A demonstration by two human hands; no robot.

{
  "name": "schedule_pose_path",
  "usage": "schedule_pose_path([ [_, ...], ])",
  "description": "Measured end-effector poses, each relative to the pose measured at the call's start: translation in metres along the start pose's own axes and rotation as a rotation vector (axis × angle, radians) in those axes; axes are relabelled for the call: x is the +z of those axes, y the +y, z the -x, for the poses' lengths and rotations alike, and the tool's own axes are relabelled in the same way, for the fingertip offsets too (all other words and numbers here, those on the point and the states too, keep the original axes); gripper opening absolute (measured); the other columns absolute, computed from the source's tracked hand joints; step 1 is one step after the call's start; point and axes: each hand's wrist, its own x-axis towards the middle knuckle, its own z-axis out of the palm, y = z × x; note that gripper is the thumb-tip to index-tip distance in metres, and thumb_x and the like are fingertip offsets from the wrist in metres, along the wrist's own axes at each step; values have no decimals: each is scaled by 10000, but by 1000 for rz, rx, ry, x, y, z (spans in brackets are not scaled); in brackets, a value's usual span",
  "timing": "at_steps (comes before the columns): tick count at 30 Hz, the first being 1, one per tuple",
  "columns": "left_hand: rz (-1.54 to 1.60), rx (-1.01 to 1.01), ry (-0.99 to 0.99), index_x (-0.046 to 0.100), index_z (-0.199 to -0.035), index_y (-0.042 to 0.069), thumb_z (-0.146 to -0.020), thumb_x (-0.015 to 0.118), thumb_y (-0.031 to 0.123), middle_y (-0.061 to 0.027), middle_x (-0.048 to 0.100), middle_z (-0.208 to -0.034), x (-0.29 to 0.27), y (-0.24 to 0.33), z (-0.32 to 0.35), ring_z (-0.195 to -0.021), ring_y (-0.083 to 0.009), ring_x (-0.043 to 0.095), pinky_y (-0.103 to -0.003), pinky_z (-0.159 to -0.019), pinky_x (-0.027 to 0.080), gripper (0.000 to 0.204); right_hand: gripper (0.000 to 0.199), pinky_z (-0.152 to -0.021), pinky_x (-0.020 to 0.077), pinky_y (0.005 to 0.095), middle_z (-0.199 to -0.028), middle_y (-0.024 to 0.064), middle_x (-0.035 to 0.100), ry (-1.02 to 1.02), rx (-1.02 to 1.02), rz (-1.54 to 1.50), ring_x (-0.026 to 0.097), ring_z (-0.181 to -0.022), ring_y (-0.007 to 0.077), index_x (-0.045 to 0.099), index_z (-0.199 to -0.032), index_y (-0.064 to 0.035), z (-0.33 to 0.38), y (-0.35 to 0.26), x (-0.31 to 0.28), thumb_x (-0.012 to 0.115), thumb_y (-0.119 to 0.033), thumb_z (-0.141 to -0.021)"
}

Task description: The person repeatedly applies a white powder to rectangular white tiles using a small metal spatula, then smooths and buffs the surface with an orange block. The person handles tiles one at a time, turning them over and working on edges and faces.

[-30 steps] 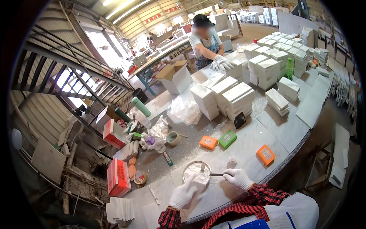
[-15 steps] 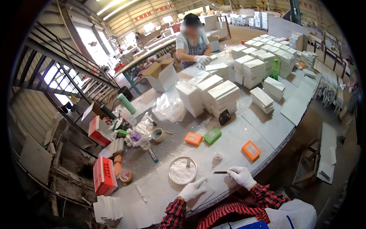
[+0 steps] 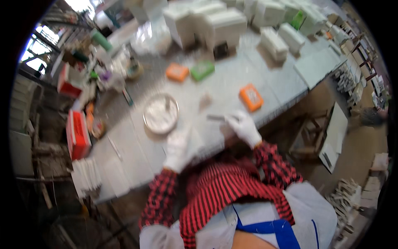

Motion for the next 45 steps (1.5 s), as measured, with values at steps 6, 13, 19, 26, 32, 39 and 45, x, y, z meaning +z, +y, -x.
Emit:
schedule_pose_path([
  [6, 103, -225, -130, 467, -1515, 97, -655, 889, 187, -174, 605, -1353, -17, 9, 14, -1272, -384, 540, -465, -1087, 439, 961, 243, -820, 550, 341, -979, 176, 745, -327, 52, -7, 720, -884, 240, 728, -1090, 3, -16, -6, -13, 664, -174, -938],
  [13, 196, -144, 60, 525, -1486, 156, -679, 886, 218, -149, 522, -1484, 0, 4, 35, -1352, -392, 481, -519, -1148, 369, 885, 215, -832, 558, 372, -973, 162, 736, -585, -188, 9, 719, -909, 320, 735, -1068, -51, -29, -20, 21, 687, -184, -906],
  [19, -106, -76, 59, 604, -1431, 303, -730, 856, 362, -102, 507, -1507, 8, -2, 40, -1403, -365, 426, -639, -1175, 245, 747, 207, -821, 563, 416, -982, 144, 738, -525, -418, 175, 702, -924, 360, 761, -1053, -131, -26, -10, 51, 684, -233, -890],
  [26, -28, -1, 93, 684, -1359, 251, -792, 799, 381, -96, 558, -1465, 13, -12, 41, -1310, -344, 497, -524, -1086, 351, 593, 216, -776, 569, 424, -966, 112, 740, -486, -460, 268, 706, -879, 339, 774, -1071, -192, -17, -12, 57, 680, -247, -885],
  [32, -77, -14, 73, 691, -1347, 252, -789, 798, 376, -94, 554, -1464, 16, -11, 43, -1301, -325, 498, -517, -1100, 348, 582, 262, -730, 571, 405, -923, 102, 735, -366, -512, 280, 711, -835, 310, 764, -1106, -188, 0, -12, 60, 681, -152, -860],
  [39, -89, -25, 84, 675, -1344, 315, -770, 816, 386, -54, 532, -1451, 18, -11, 42, -1314, -284, 470, -535, -1114, 336, 595, 291, -709, 565, 401, -892, 85, 730, -345, -515, 344, 709, -811, 290, 730, -1119, -151, 10, -19, 59, 651, -85, -847],
  [45, -79, -18, 91, 688, -1319, 321, -779, 811, 390, -47, 532, -1451, 18, -11, 42, -1310, -280, 471, -532, -1104, 343, 558, 197, -662, 551, 407, -840, 82, 708, -302, -508, 336, 695, -765, 297, 713, -1064, -142, 16, -26, 60, 640, -109, -883],
])
